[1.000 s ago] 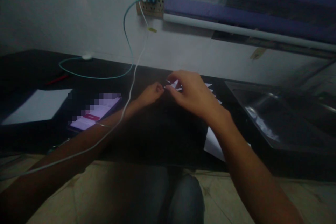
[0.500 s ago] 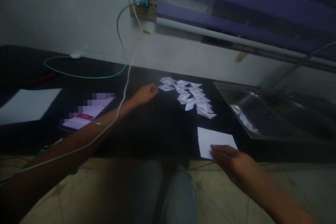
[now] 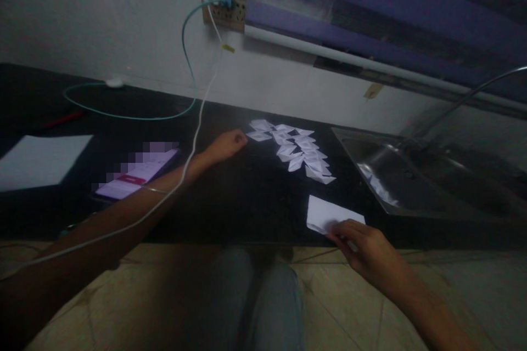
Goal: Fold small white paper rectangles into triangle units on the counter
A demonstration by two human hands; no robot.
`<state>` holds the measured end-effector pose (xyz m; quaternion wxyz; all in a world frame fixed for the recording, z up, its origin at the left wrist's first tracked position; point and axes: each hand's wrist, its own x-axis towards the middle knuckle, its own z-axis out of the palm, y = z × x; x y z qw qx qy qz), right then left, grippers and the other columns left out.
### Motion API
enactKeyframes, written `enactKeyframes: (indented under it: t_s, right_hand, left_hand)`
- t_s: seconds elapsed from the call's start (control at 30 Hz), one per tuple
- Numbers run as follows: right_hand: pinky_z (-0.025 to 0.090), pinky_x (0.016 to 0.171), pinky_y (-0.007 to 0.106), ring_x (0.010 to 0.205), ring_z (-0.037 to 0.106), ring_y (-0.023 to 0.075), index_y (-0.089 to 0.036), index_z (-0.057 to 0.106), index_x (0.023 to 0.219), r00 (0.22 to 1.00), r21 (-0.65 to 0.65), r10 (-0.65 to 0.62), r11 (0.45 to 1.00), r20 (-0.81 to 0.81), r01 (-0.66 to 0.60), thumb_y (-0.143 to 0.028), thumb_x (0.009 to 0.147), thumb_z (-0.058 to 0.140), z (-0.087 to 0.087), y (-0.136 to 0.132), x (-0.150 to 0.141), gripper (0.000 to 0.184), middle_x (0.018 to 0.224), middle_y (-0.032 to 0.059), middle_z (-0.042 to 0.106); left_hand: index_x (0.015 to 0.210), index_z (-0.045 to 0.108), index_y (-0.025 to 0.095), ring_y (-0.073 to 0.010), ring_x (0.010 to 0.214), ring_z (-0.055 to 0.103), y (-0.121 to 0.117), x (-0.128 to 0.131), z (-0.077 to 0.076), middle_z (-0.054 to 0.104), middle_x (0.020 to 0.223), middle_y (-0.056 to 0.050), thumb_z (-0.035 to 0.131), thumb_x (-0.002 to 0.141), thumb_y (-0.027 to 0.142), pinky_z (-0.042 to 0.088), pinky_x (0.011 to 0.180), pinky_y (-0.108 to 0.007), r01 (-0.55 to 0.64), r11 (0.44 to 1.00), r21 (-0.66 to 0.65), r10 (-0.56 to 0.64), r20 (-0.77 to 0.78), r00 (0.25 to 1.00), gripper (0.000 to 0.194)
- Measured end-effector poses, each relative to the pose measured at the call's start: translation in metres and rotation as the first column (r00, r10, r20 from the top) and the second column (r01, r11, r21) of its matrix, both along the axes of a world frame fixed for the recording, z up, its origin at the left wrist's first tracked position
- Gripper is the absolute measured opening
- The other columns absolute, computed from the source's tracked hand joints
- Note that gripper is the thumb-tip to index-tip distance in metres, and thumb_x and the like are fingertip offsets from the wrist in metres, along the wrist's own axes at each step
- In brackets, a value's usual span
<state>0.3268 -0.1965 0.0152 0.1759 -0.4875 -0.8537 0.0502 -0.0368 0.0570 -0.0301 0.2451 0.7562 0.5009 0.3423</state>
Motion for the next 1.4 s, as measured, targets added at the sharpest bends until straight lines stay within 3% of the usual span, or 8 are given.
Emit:
enactKeyframes:
  t_s: [0.17,0.3,0.43,0.6,0.8,1.1,1.23,1.4]
  right_hand:
    - [0.063,0.068,0.034,0.076,0.078,0.0237,-0.022,0.080,0.089,0.984,-0.220,-0.136,0.969,-0.111,0.109,-0.040,0.092,0.070,0.001,0.006,0.004,0.021,0.088,0.0078,0.081]
    - [0.060,0.078,0.037,0.086,0.076,0.0261,-0.022,0.082,0.077,0.939,-0.486,-0.243,0.869,-0.244,0.098,-0.054,0.083,0.077,0.004,0.017,0.006,0.033,0.088,0.0088,0.080]
    - [0.056,0.077,0.038,0.081,0.072,0.0273,-0.022,0.080,0.064,0.851,-0.561,-0.431,0.802,-0.300,0.208,-0.066,0.068,0.083,0.003,0.028,0.013,0.044,0.082,0.0094,0.079]
    - [0.052,0.074,0.036,0.078,0.068,0.0248,-0.021,0.080,0.066,0.811,-0.549,-0.493,0.792,-0.315,0.269,-0.068,0.067,0.083,0.001,0.036,0.019,0.047,0.082,0.0093,0.077]
    - [0.035,0.053,0.028,0.055,0.047,0.0141,-0.020,0.056,0.060,0.902,-0.399,-0.381,0.873,-0.203,0.279,-0.068,0.088,0.060,-0.005,0.036,0.024,0.056,0.056,-0.0011,0.049]
    - [0.033,0.047,0.028,0.050,0.043,0.0139,-0.024,0.044,0.061,0.943,-0.274,-0.303,0.927,-0.137,0.258,-0.060,0.097,0.049,0.001,0.042,0.027,0.051,0.055,-0.0027,0.042]
    - [0.034,0.046,0.029,0.048,0.044,0.0145,-0.024,0.046,0.062,0.947,-0.230,-0.294,0.938,-0.131,0.259,-0.057,0.099,0.047,0.017,0.043,0.026,0.050,0.054,-0.0021,0.043]
    - [0.038,0.045,0.034,0.051,0.050,0.0179,-0.024,0.053,0.065,0.938,-0.077,-0.296,0.955,-0.179,0.287,-0.056,0.100,0.051,0.066,0.044,0.022,0.048,0.059,0.0050,0.053]
  left_hand:
    - [0.090,0.063,0.018,-0.0190,0.079,0.064,-0.001,0.001,0.001,0.071,0.088,-0.007,0.055,0.093,0.030,0.045,0.072,-0.031,-0.003,1.000,-0.010,0.003,-0.010,1.000,0.015]
    - [0.091,0.064,0.018,-0.0205,0.083,0.065,-0.001,0.000,0.001,0.072,0.091,-0.008,0.054,0.094,0.032,0.046,0.074,-0.032,-0.004,1.000,0.006,0.004,-0.024,1.000,0.017]
    - [0.092,0.065,0.018,-0.0216,0.087,0.066,0.000,-0.001,0.000,0.073,0.096,-0.009,0.054,0.096,0.035,0.047,0.078,-0.034,0.023,0.999,0.024,-0.022,-0.037,0.999,0.021]
    - [0.092,0.067,0.018,-0.0208,0.085,0.066,-0.001,-0.002,0.002,0.073,0.093,-0.009,0.052,0.096,0.035,0.048,0.078,-0.033,0.037,0.999,0.031,-0.035,-0.055,0.998,0.023]
    - [0.087,0.066,0.019,-0.0195,0.084,0.065,-0.002,-0.002,0.003,0.072,0.085,-0.006,0.055,0.090,0.026,0.048,0.078,-0.031,0.039,0.999,0.038,-0.038,-0.028,0.999,0.014]
    - [0.087,0.065,0.017,-0.0194,0.083,0.065,-0.004,-0.003,0.005,0.071,0.089,-0.007,0.053,0.089,0.022,0.046,0.077,-0.032,0.052,0.998,0.019,-0.052,-0.021,0.998,0.013]
    - [0.085,0.064,0.018,-0.0198,0.082,0.065,-0.005,-0.003,0.007,0.070,0.086,-0.007,0.053,0.090,0.022,0.046,0.077,-0.032,0.044,0.999,0.000,-0.044,-0.047,0.998,0.013]
    - [0.087,0.064,0.019,-0.0212,0.086,0.064,-0.006,-0.002,0.006,0.069,0.090,-0.007,0.051,0.095,0.027,0.048,0.081,-0.034,0.042,0.999,0.008,-0.042,-0.027,0.999,0.017]
